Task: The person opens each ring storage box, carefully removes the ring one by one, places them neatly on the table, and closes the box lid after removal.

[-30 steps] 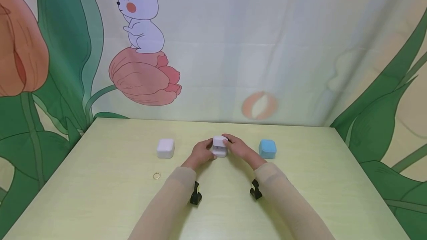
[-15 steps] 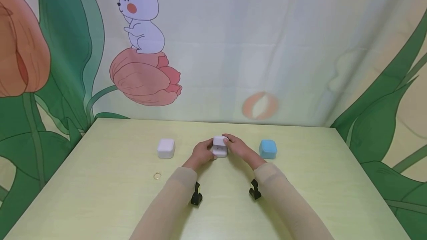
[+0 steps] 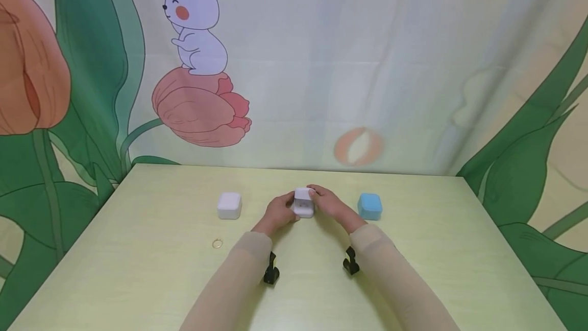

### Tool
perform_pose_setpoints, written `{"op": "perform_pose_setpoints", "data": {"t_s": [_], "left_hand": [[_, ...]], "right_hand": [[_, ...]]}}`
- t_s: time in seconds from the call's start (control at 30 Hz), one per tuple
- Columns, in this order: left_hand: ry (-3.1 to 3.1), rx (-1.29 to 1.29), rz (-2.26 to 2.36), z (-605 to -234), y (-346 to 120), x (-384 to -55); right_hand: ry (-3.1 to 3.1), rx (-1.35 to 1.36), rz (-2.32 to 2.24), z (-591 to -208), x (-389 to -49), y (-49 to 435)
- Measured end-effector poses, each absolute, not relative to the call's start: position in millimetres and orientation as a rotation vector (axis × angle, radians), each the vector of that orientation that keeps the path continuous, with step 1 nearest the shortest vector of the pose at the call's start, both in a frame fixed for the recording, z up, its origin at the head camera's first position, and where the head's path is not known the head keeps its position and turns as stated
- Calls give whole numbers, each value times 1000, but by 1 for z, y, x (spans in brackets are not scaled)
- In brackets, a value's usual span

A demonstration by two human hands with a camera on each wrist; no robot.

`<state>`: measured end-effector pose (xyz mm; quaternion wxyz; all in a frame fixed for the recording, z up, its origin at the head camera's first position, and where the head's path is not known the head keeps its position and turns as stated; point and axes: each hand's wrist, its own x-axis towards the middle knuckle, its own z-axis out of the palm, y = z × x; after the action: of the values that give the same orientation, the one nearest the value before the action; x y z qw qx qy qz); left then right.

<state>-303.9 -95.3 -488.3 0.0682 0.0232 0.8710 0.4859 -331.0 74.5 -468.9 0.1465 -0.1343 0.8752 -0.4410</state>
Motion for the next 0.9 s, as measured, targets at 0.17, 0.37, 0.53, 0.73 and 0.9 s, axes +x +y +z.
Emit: {"op": "perform_pose_setpoints", "data": {"t_s": [0.17, 0.37, 0.53, 0.73, 0.9], "left_hand": [[2621, 65, 1462, -488, -94, -304], [2636, 68, 1440, -487, -94, -303], [2623, 58, 1451, -486, -95, -301], [2616, 64, 1454, -486, -95, -302], [2605, 54, 1465, -488, -95, -304]], "right_hand": [[2506, -368, -1280, -466, -331, 74], [2507, -361, -1281, -466, -332, 74], [2419, -363, -1347, -473, -342, 75], [2367, -427, -1402, -501, -370, 84], [2349, -342, -1391, -479, -354, 77]]}}
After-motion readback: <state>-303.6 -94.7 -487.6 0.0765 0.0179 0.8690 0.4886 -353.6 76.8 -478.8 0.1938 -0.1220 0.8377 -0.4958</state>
